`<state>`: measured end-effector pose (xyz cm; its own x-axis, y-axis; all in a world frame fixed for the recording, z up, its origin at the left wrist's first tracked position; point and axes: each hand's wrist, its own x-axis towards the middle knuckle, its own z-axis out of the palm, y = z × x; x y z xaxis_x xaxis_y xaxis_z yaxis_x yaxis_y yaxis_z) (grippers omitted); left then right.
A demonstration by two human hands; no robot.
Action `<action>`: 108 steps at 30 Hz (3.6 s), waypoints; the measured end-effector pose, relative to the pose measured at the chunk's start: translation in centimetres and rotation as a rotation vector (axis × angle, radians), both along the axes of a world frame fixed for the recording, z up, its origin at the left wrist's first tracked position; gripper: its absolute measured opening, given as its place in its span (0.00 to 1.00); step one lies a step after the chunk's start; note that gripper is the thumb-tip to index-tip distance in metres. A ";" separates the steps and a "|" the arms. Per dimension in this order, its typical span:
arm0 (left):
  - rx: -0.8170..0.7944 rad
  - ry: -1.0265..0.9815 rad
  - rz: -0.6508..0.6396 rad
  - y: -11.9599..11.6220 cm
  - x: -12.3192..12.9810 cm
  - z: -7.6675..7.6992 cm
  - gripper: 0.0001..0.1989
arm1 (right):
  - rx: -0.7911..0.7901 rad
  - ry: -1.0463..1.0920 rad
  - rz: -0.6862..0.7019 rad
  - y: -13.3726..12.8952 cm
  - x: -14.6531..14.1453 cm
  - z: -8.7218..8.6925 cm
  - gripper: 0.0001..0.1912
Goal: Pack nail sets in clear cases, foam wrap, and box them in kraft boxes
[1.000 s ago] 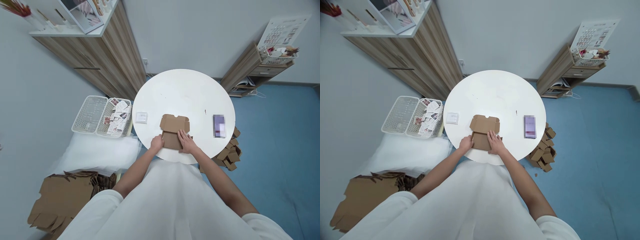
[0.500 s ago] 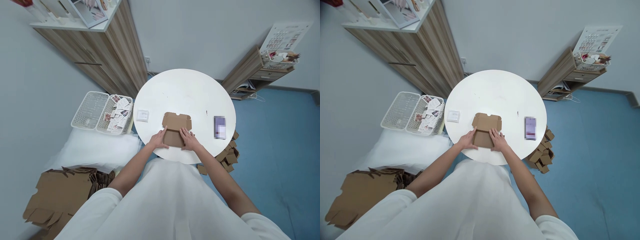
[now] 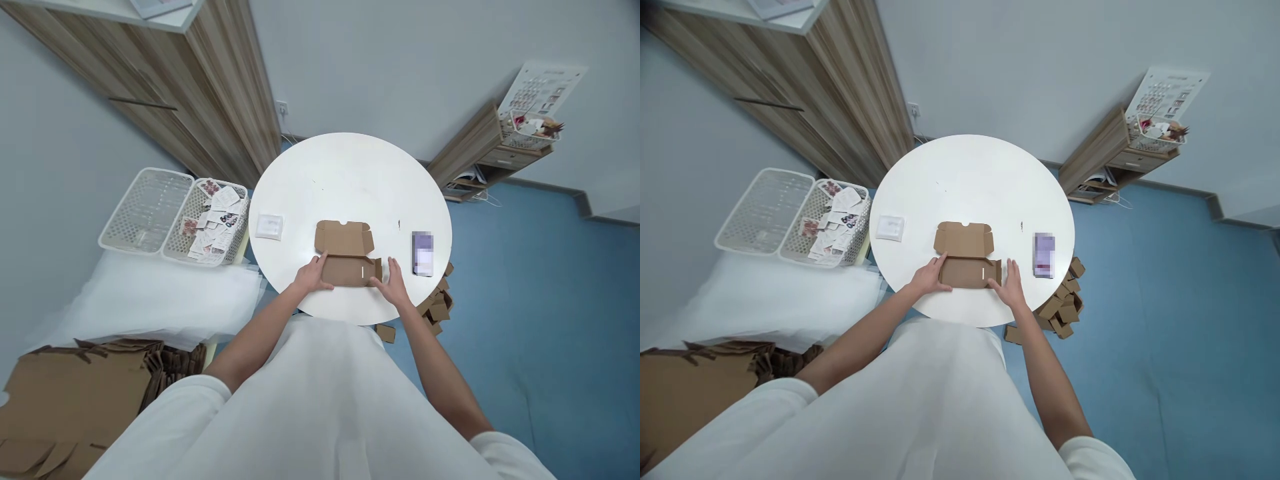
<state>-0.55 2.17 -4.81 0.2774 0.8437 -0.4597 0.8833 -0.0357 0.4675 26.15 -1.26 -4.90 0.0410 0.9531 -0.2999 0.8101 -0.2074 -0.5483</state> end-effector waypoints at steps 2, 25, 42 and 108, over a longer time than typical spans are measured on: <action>-0.009 0.004 0.022 -0.2 0.4 -0.1 0.56 | -0.108 0.205 -0.212 -0.7 0.6 -0.6 0.42; -0.039 -0.124 0.095 -1.3 1.6 -0.9 0.54 | -0.168 -0.095 -0.167 2.7 -2.8 -1.3 0.04; -0.018 -0.334 0.278 -3.8 1.2 -1.7 0.45 | -0.201 0.122 -0.278 -0.7 -2.8 -0.7 0.26; -0.021 -0.909 0.873 6.4 -13.4 -1.8 0.22 | -0.170 0.829 -0.363 10.4 -25.9 -0.1 0.17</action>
<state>-13.93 8.60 -6.64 -0.1451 0.8999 -0.4114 -0.0319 0.4113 0.9109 0.26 9.11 -5.03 0.0381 0.8641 -0.5020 0.0412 -0.5033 -0.8632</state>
